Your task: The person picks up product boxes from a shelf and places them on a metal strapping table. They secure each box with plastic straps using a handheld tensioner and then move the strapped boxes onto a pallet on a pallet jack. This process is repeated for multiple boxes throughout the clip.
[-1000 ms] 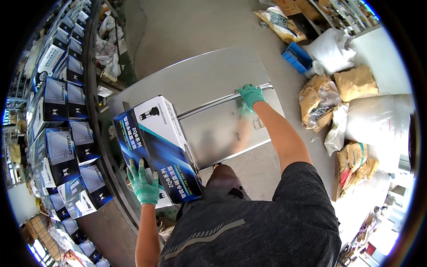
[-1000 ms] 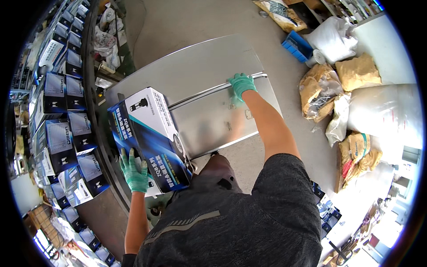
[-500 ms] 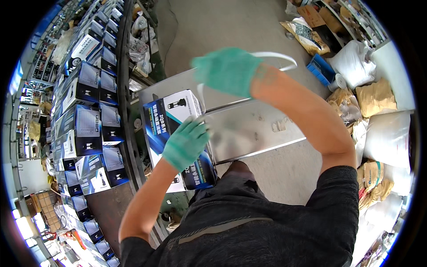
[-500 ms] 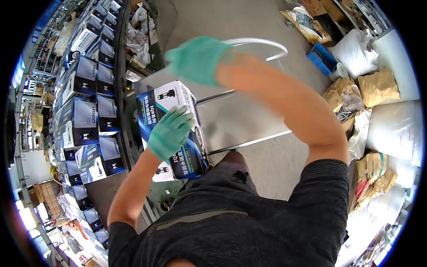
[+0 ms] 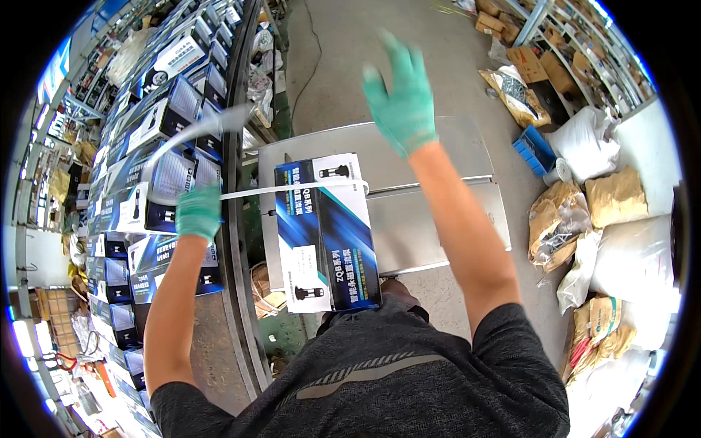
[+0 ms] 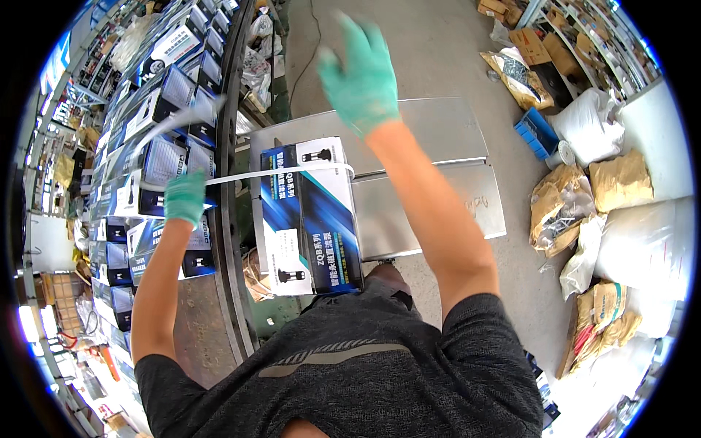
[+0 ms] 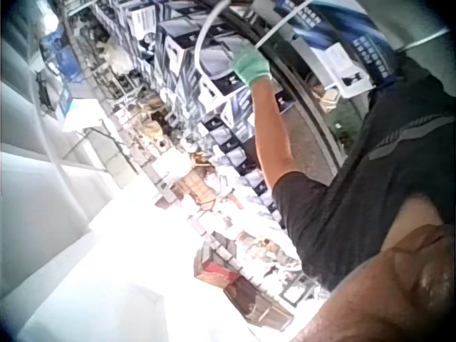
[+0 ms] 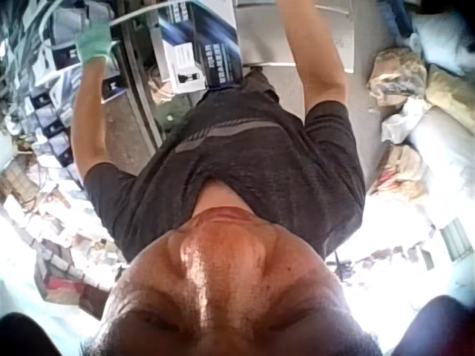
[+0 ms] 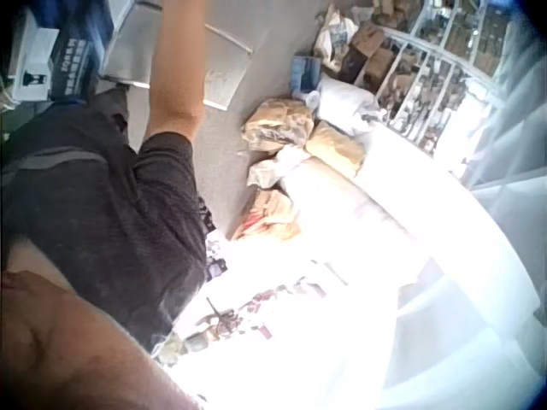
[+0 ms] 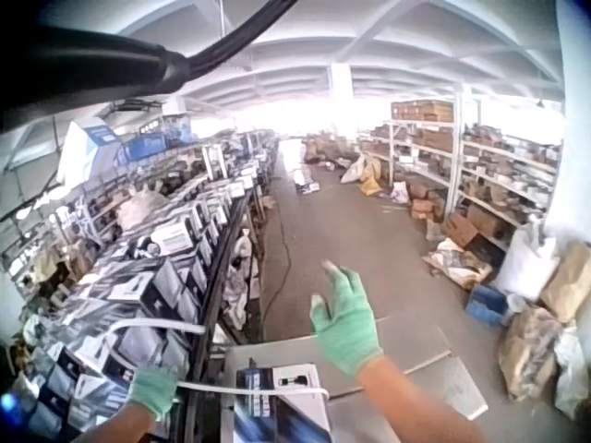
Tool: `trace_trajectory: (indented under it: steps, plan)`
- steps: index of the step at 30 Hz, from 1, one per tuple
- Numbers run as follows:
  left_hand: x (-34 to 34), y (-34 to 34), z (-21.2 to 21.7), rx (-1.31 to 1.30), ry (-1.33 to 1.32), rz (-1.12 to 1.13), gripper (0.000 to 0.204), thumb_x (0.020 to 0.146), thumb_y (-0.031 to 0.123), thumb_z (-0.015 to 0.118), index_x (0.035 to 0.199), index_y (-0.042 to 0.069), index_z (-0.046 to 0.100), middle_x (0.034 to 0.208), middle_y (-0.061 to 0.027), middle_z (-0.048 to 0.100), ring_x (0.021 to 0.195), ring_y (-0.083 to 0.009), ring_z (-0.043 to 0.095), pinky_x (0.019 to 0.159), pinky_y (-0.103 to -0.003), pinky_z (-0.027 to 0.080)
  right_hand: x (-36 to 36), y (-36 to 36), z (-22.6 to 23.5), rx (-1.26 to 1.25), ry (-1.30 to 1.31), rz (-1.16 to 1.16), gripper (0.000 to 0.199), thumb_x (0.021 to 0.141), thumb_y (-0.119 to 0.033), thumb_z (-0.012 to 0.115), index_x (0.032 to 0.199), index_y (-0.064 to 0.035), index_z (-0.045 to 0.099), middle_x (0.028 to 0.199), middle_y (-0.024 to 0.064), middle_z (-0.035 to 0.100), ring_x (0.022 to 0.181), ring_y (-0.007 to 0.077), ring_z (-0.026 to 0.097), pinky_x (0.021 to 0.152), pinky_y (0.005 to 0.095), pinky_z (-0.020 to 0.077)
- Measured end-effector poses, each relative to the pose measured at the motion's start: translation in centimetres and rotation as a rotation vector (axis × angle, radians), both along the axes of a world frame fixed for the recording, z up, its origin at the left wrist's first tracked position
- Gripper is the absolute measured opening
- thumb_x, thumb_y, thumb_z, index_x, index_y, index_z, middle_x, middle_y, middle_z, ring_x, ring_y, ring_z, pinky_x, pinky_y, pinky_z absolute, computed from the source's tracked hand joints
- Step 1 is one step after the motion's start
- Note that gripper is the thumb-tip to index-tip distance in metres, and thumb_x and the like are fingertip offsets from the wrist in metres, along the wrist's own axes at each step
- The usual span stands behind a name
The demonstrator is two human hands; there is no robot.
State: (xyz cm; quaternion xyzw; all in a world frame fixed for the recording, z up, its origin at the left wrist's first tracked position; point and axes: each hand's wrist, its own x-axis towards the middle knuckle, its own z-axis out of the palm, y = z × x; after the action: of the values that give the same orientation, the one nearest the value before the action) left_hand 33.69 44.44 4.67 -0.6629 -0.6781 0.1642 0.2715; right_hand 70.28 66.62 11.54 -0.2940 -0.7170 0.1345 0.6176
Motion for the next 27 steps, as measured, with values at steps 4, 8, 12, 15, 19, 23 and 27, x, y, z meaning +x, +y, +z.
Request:
trace_trajectory:
  steps: [4,8,12,15,19,23,27]
  plan:
    - [-6.7,-5.7,1.5,0.061,0.046,0.141,0.024,0.089,0.009,0.058,0.113,0.008,0.063,0.086,-0.0084,0.065,0.086,-0.0271,0.067,0.082,-0.042,0.051,0.5,-0.5,-20.1,-0.862,-0.731,0.160,0.079,0.100,-0.050,0.048,0.154,0.0032,0.027,0.154,0.0319,0.035,0.142,0.0448,0.036,0.118,0.0464,0.0323]
    - [-8.4,-9.5,1.3,0.039,0.043,0.087,0.034,0.090,0.014,0.059,0.124,0.009,0.059,0.099,-0.0099,0.063,0.099,-0.0262,0.063,0.092,-0.041,0.048,-3.3,-3.2,-25.4,-1.187,-0.557,0.189,0.085,0.102,-0.055,0.043,0.157,0.0017,0.012,0.150,0.0326,0.040,0.139,0.0443,0.043,0.114,0.0456,0.0363]
    - [-8.7,-12.0,3.2,0.021,-0.013,0.335,0.039,0.086,0.018,0.068,0.123,0.009,0.058,0.103,-0.0098,0.063,0.099,-0.0287,0.063,0.092,-0.043,0.048,-4.4,-4.1,-24.3,-1.233,-0.548,0.114,0.084,0.102,-0.055,0.041,0.160,-0.0047,0.004,0.142,0.0321,0.050,0.128,0.0468,0.052,0.107,0.0485,0.0424]
    - [-8.3,-13.1,5.5,-0.051,-0.031,0.536,0.027,0.083,0.025,0.073,0.104,0.009,0.068,0.113,-0.0136,0.062,0.104,-0.0313,0.061,0.086,-0.044,0.052,-4.9,-4.0,-23.4,-1.228,-0.615,0.036,0.082,0.103,-0.056,0.038,0.160,-0.0093,0.003,0.136,0.0310,0.056,0.123,0.0474,0.056,0.103,0.0520,0.0444]
    - [-8.8,-15.0,6.8,-0.088,0.076,0.516,0.022,0.086,0.027,0.071,0.098,0.008,0.070,0.115,-0.0155,0.062,0.106,-0.0327,0.061,0.084,-0.046,0.054,-5.1,-4.2,-23.4,-1.207,-0.618,0.006,0.082,0.102,-0.058,0.037,0.161,-0.0101,0.004,0.134,0.0303,0.057,0.121,0.0474,0.057,0.101,0.0535,0.0453]
    - [-10.7,-16.1,7.6,-0.149,-0.098,0.669,0.025,0.100,0.030,0.057,0.108,0.009,0.068,0.103,-0.0178,0.068,0.086,-0.0368,0.068,0.072,-0.049,0.055,-5.6,-4.7,-23.4,-1.150,-0.636,-0.024,0.082,0.102,-0.060,0.034,0.160,-0.0101,0.007,0.131,0.0301,0.060,0.118,0.0485,0.059,0.099,0.0543,0.0463]
    - [-6.5,-12.9,8.2,0.064,-1.227,0.814,0.030,0.106,0.032,0.050,0.113,0.006,0.064,0.080,-0.0120,0.070,0.063,-0.0222,0.069,0.047,-0.037,0.052,-5.1,-4.6,-23.7,-1.125,-0.679,-0.114,0.082,0.101,-0.063,0.033,0.160,-0.0102,0.013,0.122,0.0293,0.065,0.112,0.0485,0.062,0.094,0.0546,0.0487]
